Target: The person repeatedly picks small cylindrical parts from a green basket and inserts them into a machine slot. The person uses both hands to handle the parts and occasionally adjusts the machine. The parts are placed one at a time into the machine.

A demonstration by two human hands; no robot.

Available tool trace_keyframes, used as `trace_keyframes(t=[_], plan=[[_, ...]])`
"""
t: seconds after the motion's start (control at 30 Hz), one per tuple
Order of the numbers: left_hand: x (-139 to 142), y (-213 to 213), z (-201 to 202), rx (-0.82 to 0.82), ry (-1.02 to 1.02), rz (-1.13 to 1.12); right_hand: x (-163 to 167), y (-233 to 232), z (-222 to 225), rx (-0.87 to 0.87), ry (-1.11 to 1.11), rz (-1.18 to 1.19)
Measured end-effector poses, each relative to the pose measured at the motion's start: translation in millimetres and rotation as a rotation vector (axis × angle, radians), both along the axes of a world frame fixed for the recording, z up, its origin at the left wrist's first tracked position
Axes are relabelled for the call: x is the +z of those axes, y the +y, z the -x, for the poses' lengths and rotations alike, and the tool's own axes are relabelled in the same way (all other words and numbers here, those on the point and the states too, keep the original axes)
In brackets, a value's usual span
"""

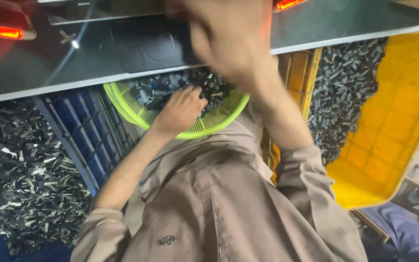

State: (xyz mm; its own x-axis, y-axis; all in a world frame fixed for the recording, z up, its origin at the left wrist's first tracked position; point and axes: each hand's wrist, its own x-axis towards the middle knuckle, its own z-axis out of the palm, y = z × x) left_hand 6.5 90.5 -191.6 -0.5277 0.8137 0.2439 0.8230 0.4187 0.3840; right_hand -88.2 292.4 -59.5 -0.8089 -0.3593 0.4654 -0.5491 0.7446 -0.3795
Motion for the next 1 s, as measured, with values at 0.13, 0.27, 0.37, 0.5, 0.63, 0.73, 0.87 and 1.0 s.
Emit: trace_keyframes(t=[0.13,0.27,0.37,0.5,0.63,0.73,0.87,1.0], plan=[[5.4,-4.0,4.8,0.062,-0.163,0.067,-2.0,-7.9,-63.4,0.08,-0.049,0.287],[22.4,-9.7,18.6,-0.004,-0.661,0.31,-21.3,-7.3,-108.7,-0.015,-0.362,0.222],[33.0,-10.6,28.6,-0.011,-0.758,0.173,-34.3,-10.4,-136.4,-0.122,-0.491,0.245],[45.8,-4.5,29.8,0.108,-1.078,0.009,-49.3,-17.1,-161.0,-0.182,-0.461,0.364],[72.0,-6.1,9.4,0.216,-1.167,-0.509,-63.3,-20.8,-169.7,-0.305,-0.421,0.608],[89.9,-9.9,-0.6,0.283,-1.02,-0.656,-69.8,-28.1,-172.3,-0.344,-0.501,1.021],[104.6,-10.0,4.4,0.362,-0.93,-0.769,-74.1,-41.7,-163.1,-0.259,-0.351,0.919],[124.3,-21.0,3.1,0.436,-0.876,-0.736,-76.6,-45.2,-140.2,-0.368,-0.569,1.428]])
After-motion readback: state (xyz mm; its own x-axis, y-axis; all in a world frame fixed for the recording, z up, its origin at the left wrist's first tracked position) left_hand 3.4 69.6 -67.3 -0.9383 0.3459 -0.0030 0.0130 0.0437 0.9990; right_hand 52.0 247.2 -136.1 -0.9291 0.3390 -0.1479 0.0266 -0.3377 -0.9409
